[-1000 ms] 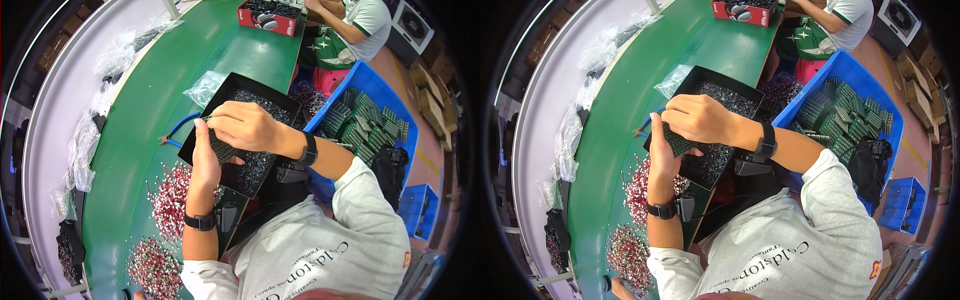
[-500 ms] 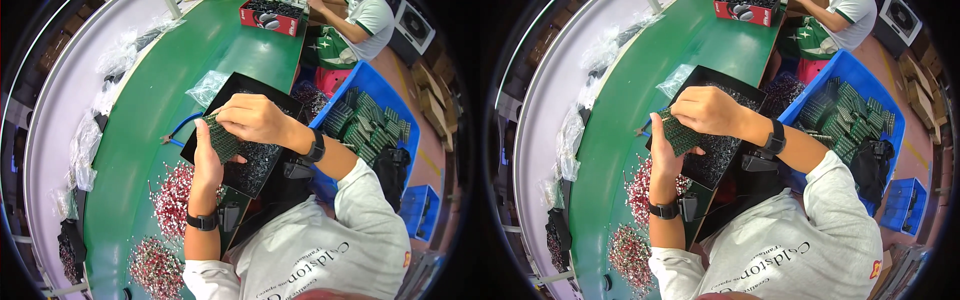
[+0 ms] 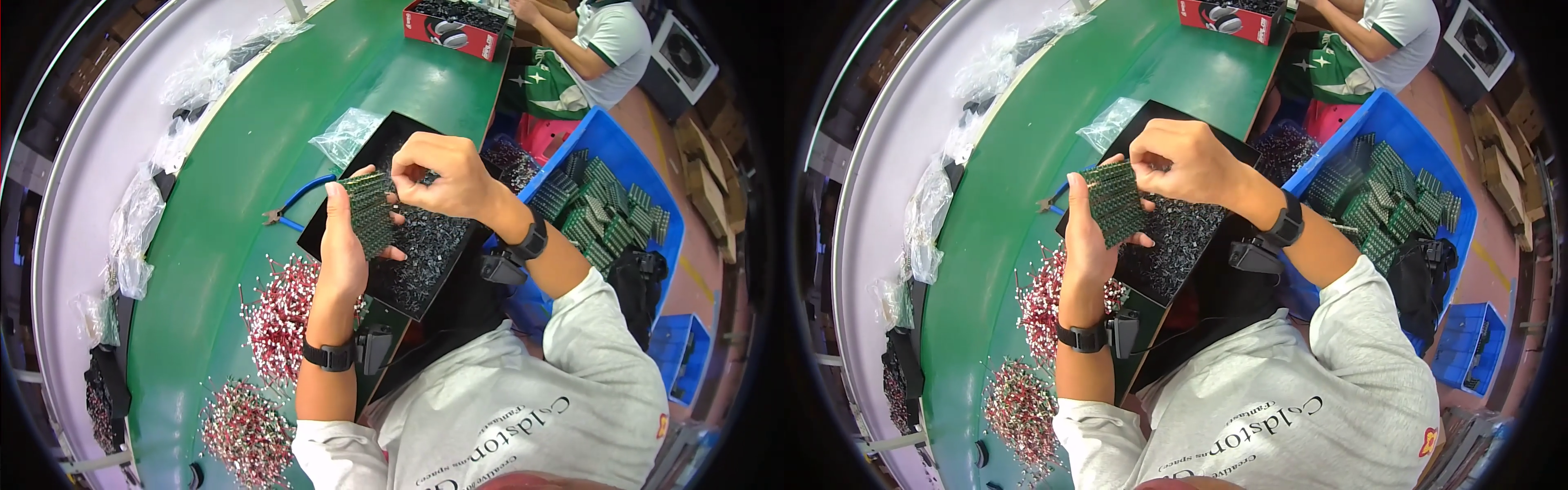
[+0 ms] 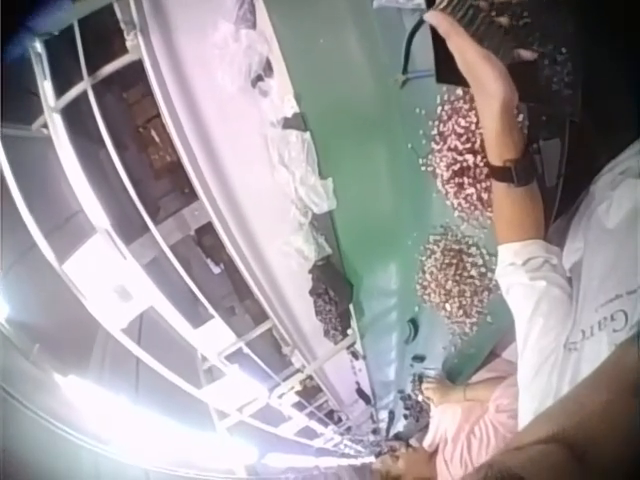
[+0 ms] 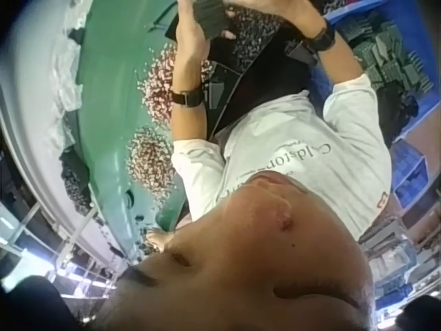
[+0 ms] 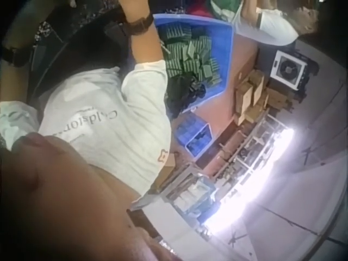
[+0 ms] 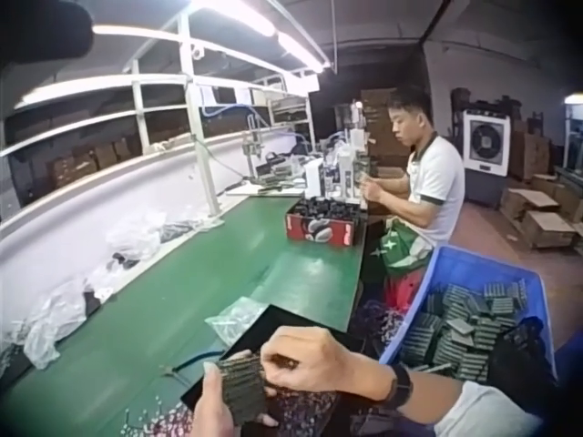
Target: The person connects wires to a circuit board by hand, picks up a small component from a black box, and presses it onto the board. They then place the completed board into a blue bin and retrieve a new board to repeat the process.
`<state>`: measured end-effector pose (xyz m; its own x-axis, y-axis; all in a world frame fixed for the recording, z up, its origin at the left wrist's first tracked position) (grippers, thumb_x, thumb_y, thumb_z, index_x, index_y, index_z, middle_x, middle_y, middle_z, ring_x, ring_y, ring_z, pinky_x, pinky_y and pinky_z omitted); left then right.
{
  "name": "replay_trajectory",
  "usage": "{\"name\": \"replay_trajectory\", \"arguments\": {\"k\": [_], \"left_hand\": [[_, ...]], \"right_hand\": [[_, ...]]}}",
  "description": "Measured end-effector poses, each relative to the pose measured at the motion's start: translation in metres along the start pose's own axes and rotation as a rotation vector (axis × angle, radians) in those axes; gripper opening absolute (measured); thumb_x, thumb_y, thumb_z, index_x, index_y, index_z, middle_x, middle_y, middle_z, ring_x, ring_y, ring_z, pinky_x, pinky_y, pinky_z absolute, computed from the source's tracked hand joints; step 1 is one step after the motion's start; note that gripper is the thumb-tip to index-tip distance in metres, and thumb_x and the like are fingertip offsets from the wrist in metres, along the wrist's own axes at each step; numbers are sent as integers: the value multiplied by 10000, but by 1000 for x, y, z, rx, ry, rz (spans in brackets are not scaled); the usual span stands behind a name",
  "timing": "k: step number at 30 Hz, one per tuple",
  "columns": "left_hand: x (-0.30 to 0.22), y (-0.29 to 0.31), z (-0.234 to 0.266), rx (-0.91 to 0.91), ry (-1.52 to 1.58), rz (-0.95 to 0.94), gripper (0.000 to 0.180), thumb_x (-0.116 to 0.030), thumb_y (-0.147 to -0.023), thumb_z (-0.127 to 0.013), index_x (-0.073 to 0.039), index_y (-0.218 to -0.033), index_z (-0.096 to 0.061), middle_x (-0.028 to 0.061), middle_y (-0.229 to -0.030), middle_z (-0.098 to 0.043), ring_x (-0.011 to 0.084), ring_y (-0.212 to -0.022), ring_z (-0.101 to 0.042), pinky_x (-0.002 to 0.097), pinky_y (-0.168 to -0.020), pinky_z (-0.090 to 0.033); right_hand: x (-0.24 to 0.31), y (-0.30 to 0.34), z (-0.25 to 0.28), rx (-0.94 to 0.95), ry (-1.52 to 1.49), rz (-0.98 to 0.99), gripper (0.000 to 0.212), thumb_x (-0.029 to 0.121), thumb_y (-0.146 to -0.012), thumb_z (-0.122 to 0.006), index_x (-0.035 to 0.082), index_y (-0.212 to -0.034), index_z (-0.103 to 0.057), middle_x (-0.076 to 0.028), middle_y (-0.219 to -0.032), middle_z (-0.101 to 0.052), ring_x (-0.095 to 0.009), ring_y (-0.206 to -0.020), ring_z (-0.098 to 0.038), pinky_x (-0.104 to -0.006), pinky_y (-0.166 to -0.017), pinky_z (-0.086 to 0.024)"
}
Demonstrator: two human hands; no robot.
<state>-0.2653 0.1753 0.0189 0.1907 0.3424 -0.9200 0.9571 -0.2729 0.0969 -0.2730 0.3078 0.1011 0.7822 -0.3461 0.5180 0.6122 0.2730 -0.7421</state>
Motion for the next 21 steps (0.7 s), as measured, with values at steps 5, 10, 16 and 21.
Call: {"name": "replay_trajectory", "arguments": {"k": [5,10,16,21], "left_hand": [[4,4,0,0,-45,32,702,-636,-994,-255,-43,-1266,-513,94,-989,-644,174,-825,-656,323,-510,-570],[7,3,2,-30,-82,17,684,-651,-985,-262,-63,-1142,-574,95,-952,-666,194,-809,-679,358,-519,-575],[4,5,0,-2,-29,16,715,-621,-1003,-234,-43,-1338,-488,90,-1011,-631,146,-839,-639,283,-515,-568],[0,2,2,40,30,25,733,-623,-998,-267,-33,-1411,-401,111,-1059,-620,181,-860,-640,315,-519,-580]], "right_hand": [[25,-3,-16,-21,9,242,151,-35,-709,-733,26,-833,-670,-94,-819,-679,-229,-690,-669,-312,-588,-534],[23,-1,-24,-44,2,176,130,-44,-715,-708,17,-818,-655,-93,-813,-667,-216,-672,-662,-302,-578,-533],[17,-3,-19,40,-73,122,124,-33,-702,-692,8,-783,-608,-72,-768,-624,-178,-634,-630,-281,-572,-521],[-5,-2,-13,116,15,5,149,-12,-712,-736,25,-828,-651,-81,-763,-630,-207,-663,-636,-294,-593,-511]]}}
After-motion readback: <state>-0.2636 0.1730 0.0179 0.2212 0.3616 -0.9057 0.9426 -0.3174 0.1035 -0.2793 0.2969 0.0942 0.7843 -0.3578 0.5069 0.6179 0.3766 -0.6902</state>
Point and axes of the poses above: each hand's wrist, its own y-axis away from the middle knuckle, its own z-axis out of the back of the hand, x = y × z, the point moved 9 cm from there along -y, towards the middle knuckle
